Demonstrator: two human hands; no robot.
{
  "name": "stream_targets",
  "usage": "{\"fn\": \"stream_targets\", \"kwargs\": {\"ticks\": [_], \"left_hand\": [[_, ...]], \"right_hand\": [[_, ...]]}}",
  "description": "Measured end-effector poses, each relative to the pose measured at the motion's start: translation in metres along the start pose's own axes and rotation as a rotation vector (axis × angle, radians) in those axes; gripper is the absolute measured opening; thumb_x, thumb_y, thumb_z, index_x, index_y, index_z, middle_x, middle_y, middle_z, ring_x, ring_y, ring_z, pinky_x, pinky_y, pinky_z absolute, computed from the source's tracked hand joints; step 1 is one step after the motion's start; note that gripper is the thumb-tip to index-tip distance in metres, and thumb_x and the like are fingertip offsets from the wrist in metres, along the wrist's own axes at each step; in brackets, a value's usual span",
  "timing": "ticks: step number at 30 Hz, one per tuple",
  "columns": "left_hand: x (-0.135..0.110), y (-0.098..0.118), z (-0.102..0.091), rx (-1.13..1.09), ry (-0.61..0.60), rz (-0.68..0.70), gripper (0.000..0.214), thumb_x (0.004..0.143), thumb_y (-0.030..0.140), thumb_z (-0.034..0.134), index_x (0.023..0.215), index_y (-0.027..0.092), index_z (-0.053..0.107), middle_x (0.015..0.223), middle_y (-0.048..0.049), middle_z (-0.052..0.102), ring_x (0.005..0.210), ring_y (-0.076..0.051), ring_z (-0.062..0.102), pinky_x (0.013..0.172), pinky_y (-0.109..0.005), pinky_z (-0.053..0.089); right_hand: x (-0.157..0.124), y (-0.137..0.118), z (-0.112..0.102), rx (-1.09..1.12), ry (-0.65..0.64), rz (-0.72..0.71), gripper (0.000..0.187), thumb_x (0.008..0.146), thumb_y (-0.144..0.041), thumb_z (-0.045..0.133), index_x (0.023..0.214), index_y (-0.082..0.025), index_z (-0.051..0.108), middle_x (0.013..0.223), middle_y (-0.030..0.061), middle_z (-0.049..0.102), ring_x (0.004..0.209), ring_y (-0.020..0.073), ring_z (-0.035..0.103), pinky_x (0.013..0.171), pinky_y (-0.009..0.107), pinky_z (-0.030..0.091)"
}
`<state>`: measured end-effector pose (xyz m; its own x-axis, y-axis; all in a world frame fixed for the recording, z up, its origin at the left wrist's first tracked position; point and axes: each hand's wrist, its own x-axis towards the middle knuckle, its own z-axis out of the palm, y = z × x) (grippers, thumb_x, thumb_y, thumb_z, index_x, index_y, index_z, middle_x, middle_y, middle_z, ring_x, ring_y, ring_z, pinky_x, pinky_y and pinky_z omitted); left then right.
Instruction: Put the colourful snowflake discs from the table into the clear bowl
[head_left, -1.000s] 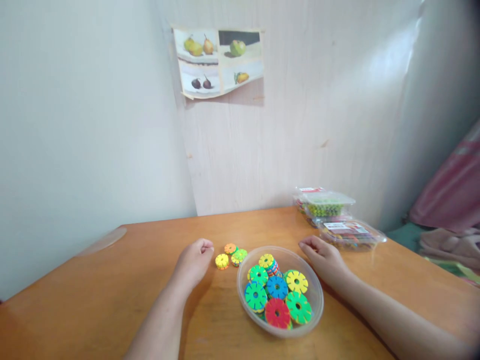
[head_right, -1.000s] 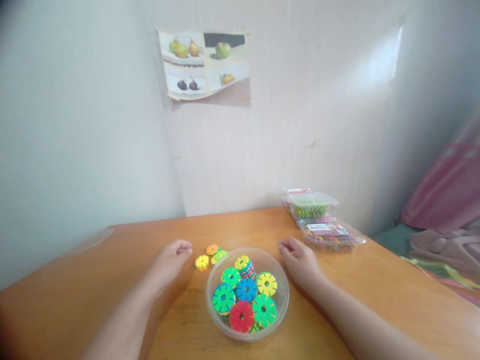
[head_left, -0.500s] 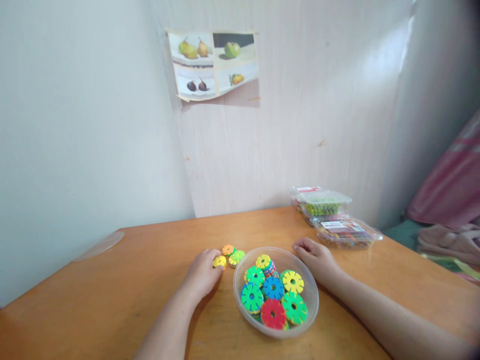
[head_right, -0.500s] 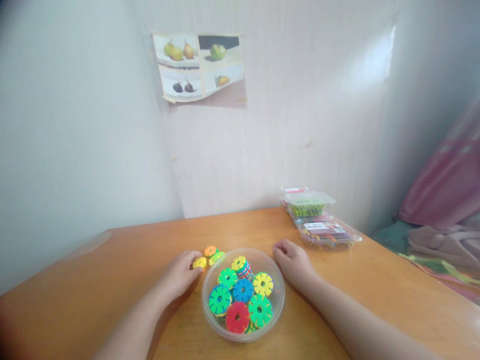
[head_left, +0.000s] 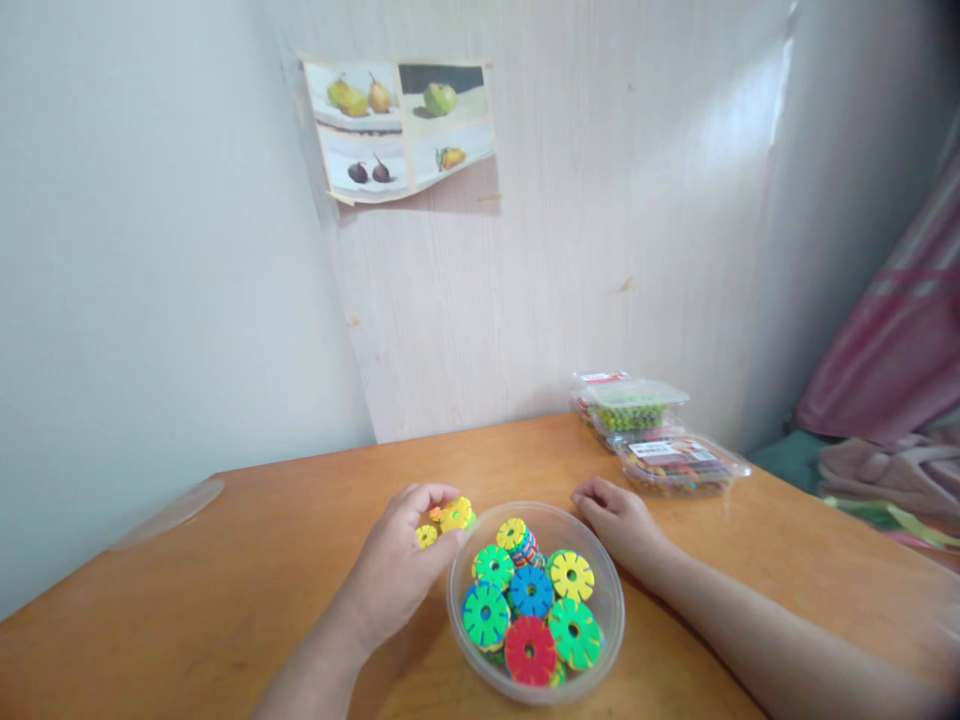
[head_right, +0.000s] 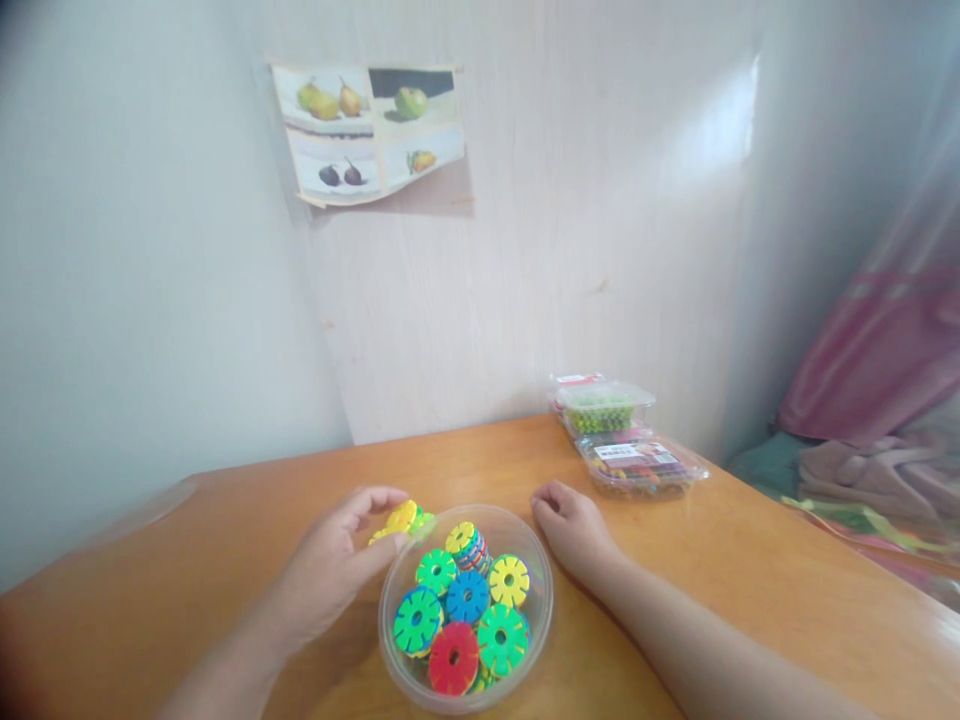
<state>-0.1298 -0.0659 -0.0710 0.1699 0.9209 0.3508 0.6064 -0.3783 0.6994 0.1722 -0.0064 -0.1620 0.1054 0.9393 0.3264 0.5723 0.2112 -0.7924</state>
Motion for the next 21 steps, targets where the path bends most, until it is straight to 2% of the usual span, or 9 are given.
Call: {"fn": "stream_targets", "kwargs": {"ticks": [2, 4, 9, 14, 18, 21], "left_hand": [[-0.010, 0.023, 0.004, -0.017, -0.076, 0.043, 0.030, 0.081, 0.030, 0.060, 0.110, 0.026, 0.063, 0.113, -0.0045, 0.066, 0.111, -0.023, 0.059, 0.097, -0.037, 0.045], [-0.017, 0.036, 0.010, 0.010, -0.138, 0.082, 0.028, 0.078, 0.028, 0.063, 0.106, 0.028, 0.064, 0.112, -0.0038, 0.066, 0.112, -0.025, 0.057, 0.100, -0.039, 0.043], [-0.022, 0.044, 0.019, 0.121, -0.167, 0.119, 0.024, 0.071, 0.029, 0.070, 0.095, 0.030, 0.067, 0.107, -0.0026, 0.067, 0.120, -0.029, 0.050, 0.108, -0.048, 0.033], [-0.023, 0.049, 0.023, 0.148, -0.233, 0.171, 0.027, 0.070, 0.036, 0.075, 0.096, 0.029, 0.069, 0.105, -0.0013, 0.067, 0.110, -0.026, 0.054, 0.107, -0.046, 0.033], [-0.020, 0.043, 0.018, 0.102, -0.173, 0.174, 0.026, 0.078, 0.043, 0.068, 0.100, 0.030, 0.069, 0.109, -0.0021, 0.067, 0.113, -0.025, 0.054, 0.107, -0.042, 0.035], [-0.011, 0.026, 0.008, 0.000, -0.054, 0.056, 0.029, 0.085, 0.046, 0.058, 0.104, 0.026, 0.068, 0.110, -0.0049, 0.068, 0.109, -0.024, 0.059, 0.097, -0.036, 0.044]], "right_hand": [[-0.001, -0.001, 0.000, -0.010, 0.001, -0.004, 0.026, 0.080, -0.039, 0.049, 0.079, -0.020, 0.066, 0.073, 0.0019, 0.067, 0.073, 0.0201, 0.061, 0.065, 0.030, 0.043], [-0.001, -0.003, 0.000, -0.020, 0.002, -0.002, 0.025, 0.081, -0.038, 0.048, 0.079, -0.020, 0.065, 0.073, 0.0018, 0.067, 0.073, 0.0199, 0.061, 0.065, 0.030, 0.043], [-0.001, -0.003, 0.001, -0.029, -0.004, -0.009, 0.026, 0.083, -0.038, 0.047, 0.079, -0.020, 0.065, 0.074, 0.0022, 0.067, 0.073, 0.0198, 0.061, 0.065, 0.029, 0.042], [0.000, -0.001, 0.001, -0.036, 0.001, -0.010, 0.025, 0.082, -0.037, 0.048, 0.080, -0.019, 0.065, 0.077, 0.0031, 0.069, 0.076, 0.0204, 0.062, 0.067, 0.030, 0.043], [0.001, 0.000, 0.002, -0.036, 0.000, -0.010, 0.024, 0.083, -0.037, 0.048, 0.080, -0.020, 0.066, 0.077, 0.0025, 0.069, 0.076, 0.0201, 0.062, 0.067, 0.029, 0.042], [0.001, 0.001, 0.002, -0.035, 0.002, -0.005, 0.024, 0.083, -0.037, 0.048, 0.080, -0.021, 0.065, 0.076, 0.0017, 0.069, 0.075, 0.0197, 0.062, 0.065, 0.029, 0.042]]}}
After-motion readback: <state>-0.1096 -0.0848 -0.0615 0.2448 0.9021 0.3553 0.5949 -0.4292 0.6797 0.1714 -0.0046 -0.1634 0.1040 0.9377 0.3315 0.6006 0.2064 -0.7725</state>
